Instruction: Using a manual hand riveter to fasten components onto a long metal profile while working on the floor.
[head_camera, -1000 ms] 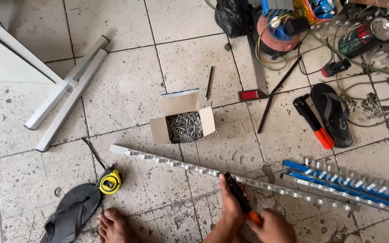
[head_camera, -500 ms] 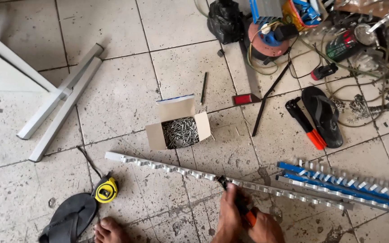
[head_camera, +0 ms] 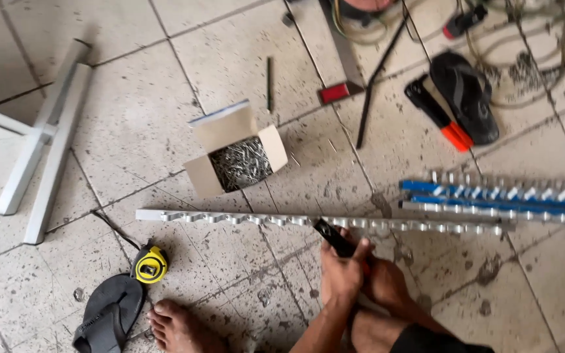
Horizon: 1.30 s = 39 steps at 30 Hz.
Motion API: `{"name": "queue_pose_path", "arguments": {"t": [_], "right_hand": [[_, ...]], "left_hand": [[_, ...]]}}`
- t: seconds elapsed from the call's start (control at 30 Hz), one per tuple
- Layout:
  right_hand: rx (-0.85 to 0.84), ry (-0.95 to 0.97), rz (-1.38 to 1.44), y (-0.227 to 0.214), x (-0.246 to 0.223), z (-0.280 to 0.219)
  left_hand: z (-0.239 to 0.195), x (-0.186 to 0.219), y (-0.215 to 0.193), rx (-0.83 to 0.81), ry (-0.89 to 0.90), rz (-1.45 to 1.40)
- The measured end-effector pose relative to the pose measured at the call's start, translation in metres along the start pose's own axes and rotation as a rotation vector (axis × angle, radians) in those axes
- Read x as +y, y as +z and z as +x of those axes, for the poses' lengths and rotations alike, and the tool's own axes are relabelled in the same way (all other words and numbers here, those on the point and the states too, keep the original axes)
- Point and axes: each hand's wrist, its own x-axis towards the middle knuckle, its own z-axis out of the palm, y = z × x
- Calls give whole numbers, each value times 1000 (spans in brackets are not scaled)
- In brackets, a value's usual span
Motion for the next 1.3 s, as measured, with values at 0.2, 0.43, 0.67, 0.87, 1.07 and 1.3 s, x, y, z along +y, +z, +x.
{"name": "queue_pose_path", "arguments": {"t": [0.2,0.43,0.67,0.87,1.07,1.3], "right_hand": [[50,-24,54,-27,-7,-14],[-60,-69,-287,-139,-3,-86],[47,240,-265,-174,5,-111],[139,349,-512,-197,2,-136],[111,187,-248,-193,-10,-116],[392,-121,851,-57,101,-27]], "left_hand": [[-14,26,7,6,79,539],[30,-13,41,-301,722,-76],[-10,13,93,-591,738,-91],[23,36,81,-571,1009,224],[30,-4,84,-466,788,229],[-60,82,77,-820,965,919]]}}
